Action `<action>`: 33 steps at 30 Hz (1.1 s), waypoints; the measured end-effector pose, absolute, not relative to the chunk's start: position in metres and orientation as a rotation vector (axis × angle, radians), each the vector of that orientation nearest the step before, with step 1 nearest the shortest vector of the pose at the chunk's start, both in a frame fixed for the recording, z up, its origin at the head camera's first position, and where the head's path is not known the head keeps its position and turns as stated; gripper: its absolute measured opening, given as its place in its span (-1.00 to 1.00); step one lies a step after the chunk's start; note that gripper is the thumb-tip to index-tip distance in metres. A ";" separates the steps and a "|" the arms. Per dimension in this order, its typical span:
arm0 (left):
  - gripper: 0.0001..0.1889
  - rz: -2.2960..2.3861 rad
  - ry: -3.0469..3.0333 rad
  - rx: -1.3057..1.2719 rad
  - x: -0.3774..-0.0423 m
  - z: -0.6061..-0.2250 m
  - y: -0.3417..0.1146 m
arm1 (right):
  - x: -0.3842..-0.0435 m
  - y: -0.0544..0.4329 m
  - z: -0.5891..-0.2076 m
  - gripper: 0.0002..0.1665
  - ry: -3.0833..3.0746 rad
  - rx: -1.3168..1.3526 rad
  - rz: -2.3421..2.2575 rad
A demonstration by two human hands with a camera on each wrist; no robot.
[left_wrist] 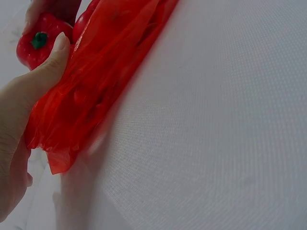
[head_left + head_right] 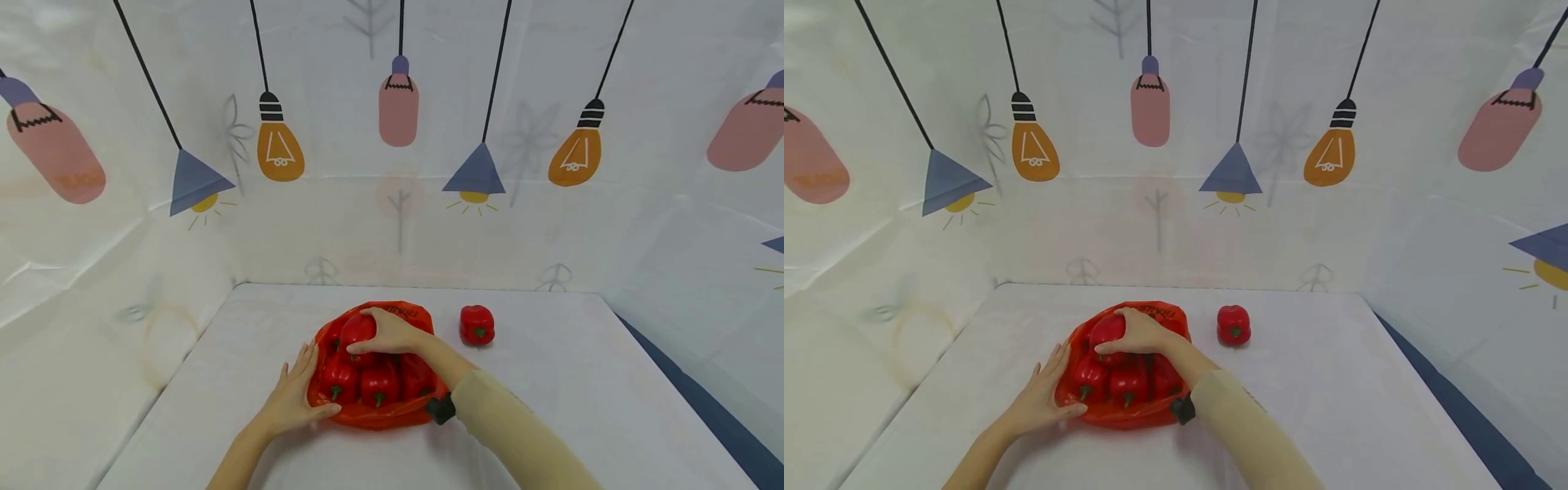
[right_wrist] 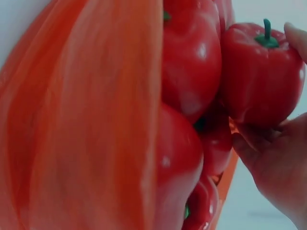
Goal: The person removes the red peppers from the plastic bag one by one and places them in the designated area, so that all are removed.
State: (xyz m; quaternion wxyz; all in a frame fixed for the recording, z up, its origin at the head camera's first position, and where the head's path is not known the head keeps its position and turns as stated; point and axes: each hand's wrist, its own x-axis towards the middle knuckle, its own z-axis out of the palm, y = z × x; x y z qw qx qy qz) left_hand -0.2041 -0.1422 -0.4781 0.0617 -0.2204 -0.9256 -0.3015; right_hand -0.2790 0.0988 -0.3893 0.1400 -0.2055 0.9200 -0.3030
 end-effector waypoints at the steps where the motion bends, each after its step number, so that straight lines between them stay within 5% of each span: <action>1: 0.21 -0.911 -2.798 -0.666 -0.204 -0.478 -0.142 | -0.279 0.098 -0.390 0.06 2.652 -0.583 -0.890; 14: 0.22 -0.914 -2.809 -0.667 -0.204 -0.478 -0.143 | -0.269 0.101 -0.387 0.06 2.776 -0.605 -1.066; 33: 0.22 -0.929 -2.799 -0.678 -0.204 -0.478 -0.144 | -0.261 0.132 -0.351 0.10 3.110 -1.296 -1.048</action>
